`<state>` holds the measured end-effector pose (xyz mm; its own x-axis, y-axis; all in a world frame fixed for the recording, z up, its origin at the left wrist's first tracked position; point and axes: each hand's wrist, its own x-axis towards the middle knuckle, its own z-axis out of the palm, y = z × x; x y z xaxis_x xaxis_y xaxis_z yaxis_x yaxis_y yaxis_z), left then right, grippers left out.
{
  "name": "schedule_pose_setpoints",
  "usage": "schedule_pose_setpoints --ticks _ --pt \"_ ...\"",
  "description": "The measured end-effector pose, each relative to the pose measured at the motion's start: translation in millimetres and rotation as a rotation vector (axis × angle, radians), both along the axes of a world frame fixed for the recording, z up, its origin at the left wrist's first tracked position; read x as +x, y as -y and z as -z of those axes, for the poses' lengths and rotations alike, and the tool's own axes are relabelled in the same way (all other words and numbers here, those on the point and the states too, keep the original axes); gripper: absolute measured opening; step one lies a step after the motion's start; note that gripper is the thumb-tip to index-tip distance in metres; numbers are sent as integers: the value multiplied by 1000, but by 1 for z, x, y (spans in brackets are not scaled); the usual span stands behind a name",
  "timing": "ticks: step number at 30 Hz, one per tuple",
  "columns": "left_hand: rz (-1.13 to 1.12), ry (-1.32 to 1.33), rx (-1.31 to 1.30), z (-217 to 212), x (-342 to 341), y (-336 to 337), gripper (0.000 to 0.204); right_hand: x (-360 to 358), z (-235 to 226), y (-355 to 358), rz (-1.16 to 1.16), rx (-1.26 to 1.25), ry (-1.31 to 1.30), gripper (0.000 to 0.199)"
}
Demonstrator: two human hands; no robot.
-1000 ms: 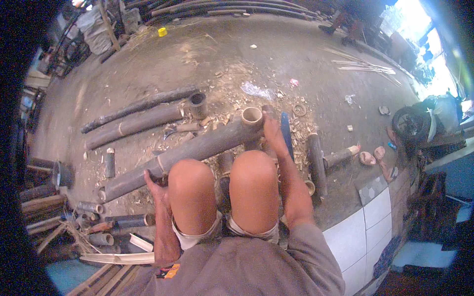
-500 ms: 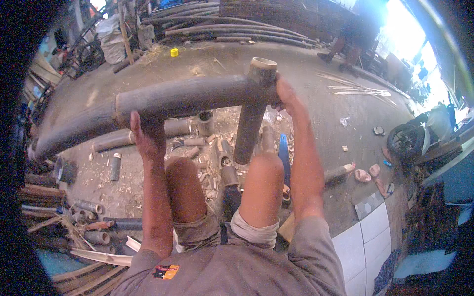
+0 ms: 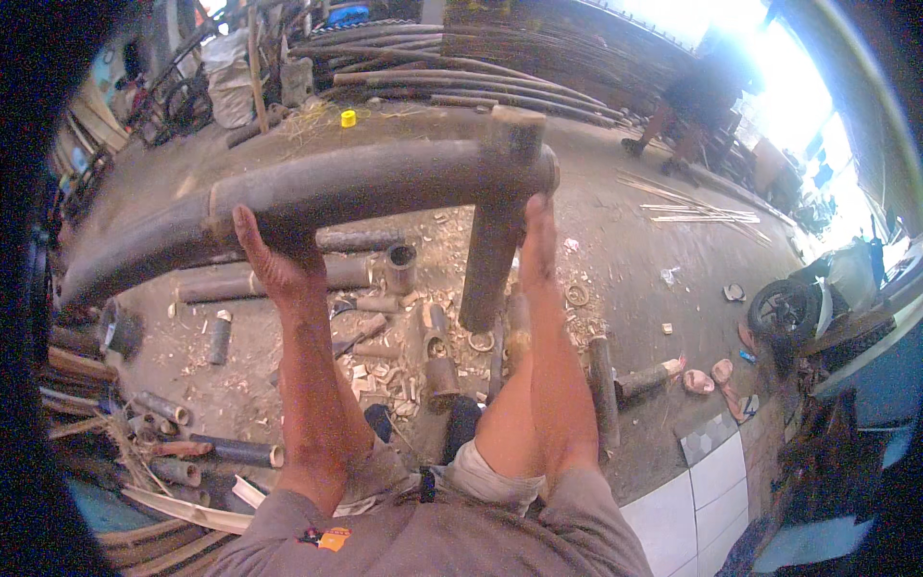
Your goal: The person sits on the floor and works with bamboo pieces, using a knife to carve and shape them. They measure bamboo with a tape measure, fit pieces together, and use a wooden mallet to tap joints. The person handles multiple bamboo segments and tools while assembling a structure.
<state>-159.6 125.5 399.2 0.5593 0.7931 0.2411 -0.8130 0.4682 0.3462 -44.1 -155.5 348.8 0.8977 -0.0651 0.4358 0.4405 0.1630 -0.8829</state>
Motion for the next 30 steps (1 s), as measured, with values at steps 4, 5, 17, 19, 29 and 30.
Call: schedule_pose_setpoints --ticks 4,5,17,19,29,30 --pt "23 -59 -26 20 -3 -5 69 -25 8 -9 -95 -185 -28 113" --pt "27 -61 -55 24 -3 -6 70 -23 15 -9 -58 -199 -22 115" --pt "-24 -231 -223 53 9 -18 79 -21 15 -26 64 -322 -69 112" --pt "-32 -221 -219 51 9 -14 79 -14 20 -21 71 -387 -45 116" --pt "-53 -239 -243 52 7 -23 71 -18 15 -34 -65 -320 -127 111" --pt "-49 -247 -248 52 6 -22 70 -18 17 -33 -63 -329 -120 110"
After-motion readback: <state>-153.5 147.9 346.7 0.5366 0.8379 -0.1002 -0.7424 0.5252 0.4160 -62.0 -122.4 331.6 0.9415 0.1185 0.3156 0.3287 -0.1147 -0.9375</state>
